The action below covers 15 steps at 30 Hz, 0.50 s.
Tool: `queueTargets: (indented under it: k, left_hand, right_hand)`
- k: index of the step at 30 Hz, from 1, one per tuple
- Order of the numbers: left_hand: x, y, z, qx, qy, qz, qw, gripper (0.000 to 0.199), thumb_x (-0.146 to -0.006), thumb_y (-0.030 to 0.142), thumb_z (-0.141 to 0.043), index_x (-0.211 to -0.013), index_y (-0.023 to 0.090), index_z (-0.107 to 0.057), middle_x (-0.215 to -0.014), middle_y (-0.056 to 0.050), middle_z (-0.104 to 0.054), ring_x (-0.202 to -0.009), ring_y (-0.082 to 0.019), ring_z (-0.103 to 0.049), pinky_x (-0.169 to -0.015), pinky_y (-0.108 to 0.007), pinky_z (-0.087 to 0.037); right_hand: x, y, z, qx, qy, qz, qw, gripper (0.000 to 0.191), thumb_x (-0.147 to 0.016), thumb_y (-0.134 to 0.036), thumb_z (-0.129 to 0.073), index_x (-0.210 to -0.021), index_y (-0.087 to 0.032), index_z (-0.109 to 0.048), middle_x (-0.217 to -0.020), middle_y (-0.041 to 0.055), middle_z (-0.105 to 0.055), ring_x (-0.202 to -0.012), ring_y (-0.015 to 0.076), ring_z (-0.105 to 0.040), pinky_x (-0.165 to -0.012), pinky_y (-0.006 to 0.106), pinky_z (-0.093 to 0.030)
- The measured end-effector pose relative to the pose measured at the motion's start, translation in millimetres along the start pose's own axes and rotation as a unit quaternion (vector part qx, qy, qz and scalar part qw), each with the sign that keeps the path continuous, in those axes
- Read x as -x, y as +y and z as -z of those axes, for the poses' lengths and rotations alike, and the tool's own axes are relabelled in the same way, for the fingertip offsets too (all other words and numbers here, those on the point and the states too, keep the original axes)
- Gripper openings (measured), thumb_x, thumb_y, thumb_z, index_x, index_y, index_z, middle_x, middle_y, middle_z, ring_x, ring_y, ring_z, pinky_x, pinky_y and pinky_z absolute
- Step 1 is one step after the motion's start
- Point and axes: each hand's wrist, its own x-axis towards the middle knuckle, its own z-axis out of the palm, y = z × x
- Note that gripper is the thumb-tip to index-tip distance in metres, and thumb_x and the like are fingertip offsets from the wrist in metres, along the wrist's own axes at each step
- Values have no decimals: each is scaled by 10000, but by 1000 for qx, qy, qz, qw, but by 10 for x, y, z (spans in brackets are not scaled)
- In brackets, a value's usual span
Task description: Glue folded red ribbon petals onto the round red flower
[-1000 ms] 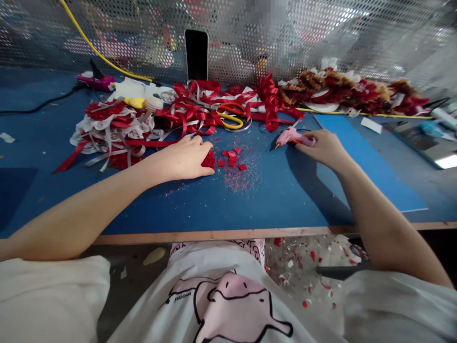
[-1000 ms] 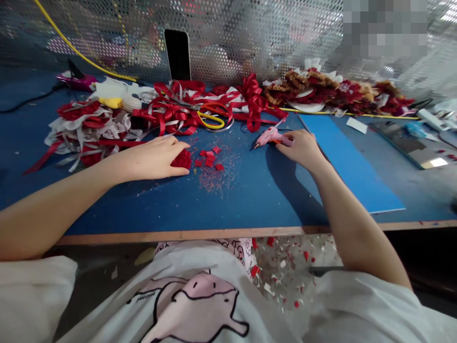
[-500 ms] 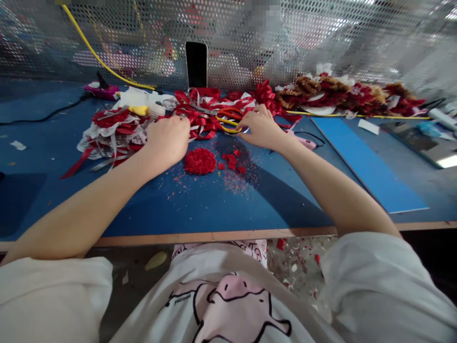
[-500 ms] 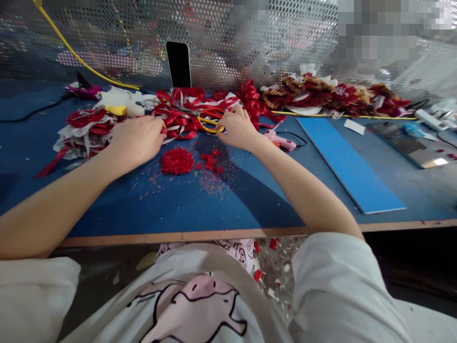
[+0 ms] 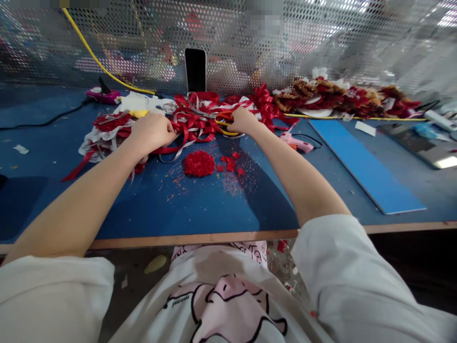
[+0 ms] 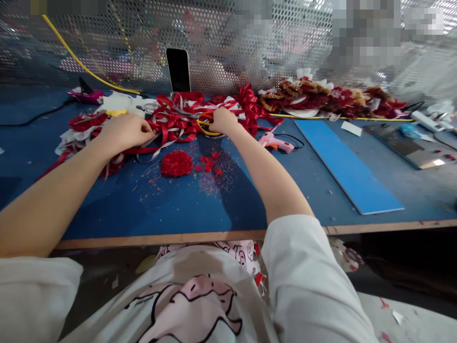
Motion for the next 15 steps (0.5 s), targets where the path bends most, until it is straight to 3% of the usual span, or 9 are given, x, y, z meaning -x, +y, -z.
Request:
queueTargets:
  k: [4,7,12,15]
  left_hand:
    - [-23,13,7,5,1,-6,1000,351,-940,341,-524,-875,117,-787,-923,-180,-756,-887,-280,-663,-889,-405,-541]
    - [-22,22,-7,16,14,-21,1000,341,-953,264,-478,-901,93,-768,-840,-148,-737,-754,-203,-588,-833,-361,-516]
    - [-54,-14,-41,40,41,-46,997,275,-914,292,-586,-1014,117,-774,-888,-115,-746,-769,-182,-526,-801,-331,-478]
    - [-82,-45,-68,63,46,-59,995,196,-836,277,-674,-929,132,-768,-906,-103,-747,-771,-172,-510,-783,-324,-455]
  right_hand:
    - [-120,-68,-56,23,6,-4,1000,562,-865,-360,-713,-1266,34,-693,-1274,311,-687,-1289,477,-600,-1102,545,-490]
    - [-199,-114,-95,35,7,0,999,538,-842,-310,-713,-1264,25,-704,-1320,299,-675,-1341,494,-559,-1126,569,-460]
    - [-277,-94,-120,38,2,-1,999,514,-785,-329,-759,-1211,-42,-737,-1229,251,-716,-1311,482,-565,-1100,590,-470]
    - [-233,-94,-83,37,25,-7,999,584,-782,-345,-776,-1264,-25,-695,-1256,263,-701,-1337,509,-538,-1104,624,-451]
